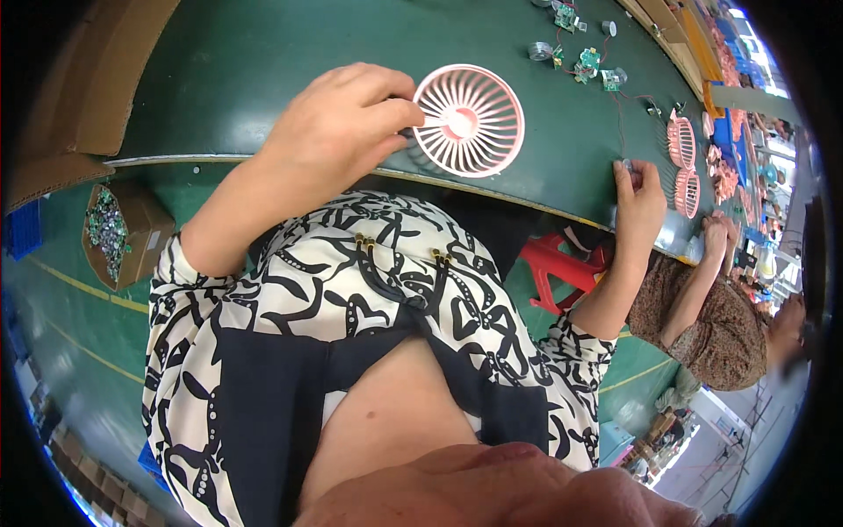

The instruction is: Assembling small portable fans by placing motors and circuit boards into the plastic housings.

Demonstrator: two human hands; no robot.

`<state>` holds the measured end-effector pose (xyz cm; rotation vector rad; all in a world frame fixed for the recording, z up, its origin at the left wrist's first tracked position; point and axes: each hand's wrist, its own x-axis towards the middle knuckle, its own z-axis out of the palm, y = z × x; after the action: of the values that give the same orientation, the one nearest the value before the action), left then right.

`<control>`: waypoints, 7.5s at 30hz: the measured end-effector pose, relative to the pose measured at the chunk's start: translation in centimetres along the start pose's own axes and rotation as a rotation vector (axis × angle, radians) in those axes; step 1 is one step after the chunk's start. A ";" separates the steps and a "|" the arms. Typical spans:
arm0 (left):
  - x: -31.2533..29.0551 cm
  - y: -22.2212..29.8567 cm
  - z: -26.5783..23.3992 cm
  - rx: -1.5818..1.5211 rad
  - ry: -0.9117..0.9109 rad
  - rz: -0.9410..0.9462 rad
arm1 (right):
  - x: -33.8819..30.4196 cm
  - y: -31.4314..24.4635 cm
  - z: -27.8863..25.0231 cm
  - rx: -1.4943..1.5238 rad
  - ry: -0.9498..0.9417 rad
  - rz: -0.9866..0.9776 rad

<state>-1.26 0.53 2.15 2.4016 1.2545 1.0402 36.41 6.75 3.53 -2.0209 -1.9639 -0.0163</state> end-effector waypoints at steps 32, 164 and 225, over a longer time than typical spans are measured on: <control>-0.2 -0.4 1.1 -0.108 0.086 0.047 | -2.8 -15.1 -0.6 0.194 -0.249 -0.918; 5.7 -10.7 -5.0 0.715 -0.005 -0.174 | 0.2 -1.6 2.4 0.408 0.326 -0.332; -0.3 -0.7 0.6 -0.087 0.013 0.068 | -3.1 -12.2 -0.9 0.687 -0.007 -0.169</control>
<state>-1.35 0.76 1.25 2.3899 1.1148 1.1074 24.56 3.55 6.36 -1.4079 -1.7981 0.5473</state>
